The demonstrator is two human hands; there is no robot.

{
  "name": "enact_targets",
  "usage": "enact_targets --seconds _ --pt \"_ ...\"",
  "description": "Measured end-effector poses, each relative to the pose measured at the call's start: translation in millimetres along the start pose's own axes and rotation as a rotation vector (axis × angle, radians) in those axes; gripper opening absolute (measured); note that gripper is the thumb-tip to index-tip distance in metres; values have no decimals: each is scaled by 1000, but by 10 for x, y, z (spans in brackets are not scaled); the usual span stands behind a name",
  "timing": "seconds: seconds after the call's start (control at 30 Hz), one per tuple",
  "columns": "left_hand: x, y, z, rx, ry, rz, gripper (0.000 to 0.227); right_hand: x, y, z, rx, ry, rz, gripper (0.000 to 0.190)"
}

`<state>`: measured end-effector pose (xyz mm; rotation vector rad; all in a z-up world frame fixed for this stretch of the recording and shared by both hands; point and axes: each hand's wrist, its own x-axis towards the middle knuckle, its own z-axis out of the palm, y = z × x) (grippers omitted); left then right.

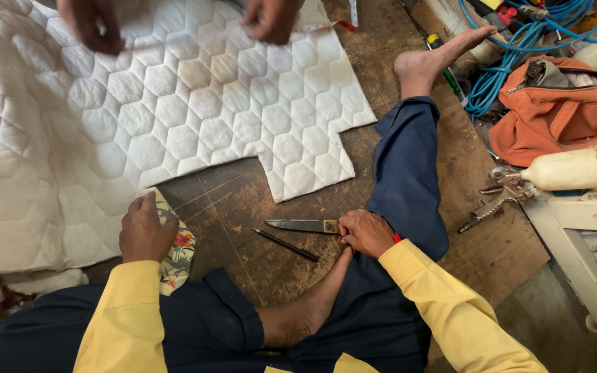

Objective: The person measures a white quilted fabric using a ruler and tape measure, marks it with a pen, and cuts it with scissors. A second person assists by holding the fabric and measuring sections.

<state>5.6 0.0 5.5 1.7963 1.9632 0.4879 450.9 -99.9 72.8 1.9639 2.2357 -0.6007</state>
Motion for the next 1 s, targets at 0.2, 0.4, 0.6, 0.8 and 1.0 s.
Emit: enact_targets --seconds 0.2,0.4,0.6,0.8,1.0 --pt "5 -85 72 -83 88 66 61 17 56 29 1 49 -93 19" --pt "-43 -94 65 -70 77 28 68 24 -35 -12 -42 23 -67 20" --pt "-50 -13 4 -26 33 -10 67 14 -174 -96 -29 -32 27 20" --pt "-21 -18 -5 -16 39 17 71 0 -210 -131 -60 -32 13 21" --pt "-42 -73 58 -34 73 32 69 -61 -93 -200 -1 -17 -80 22"
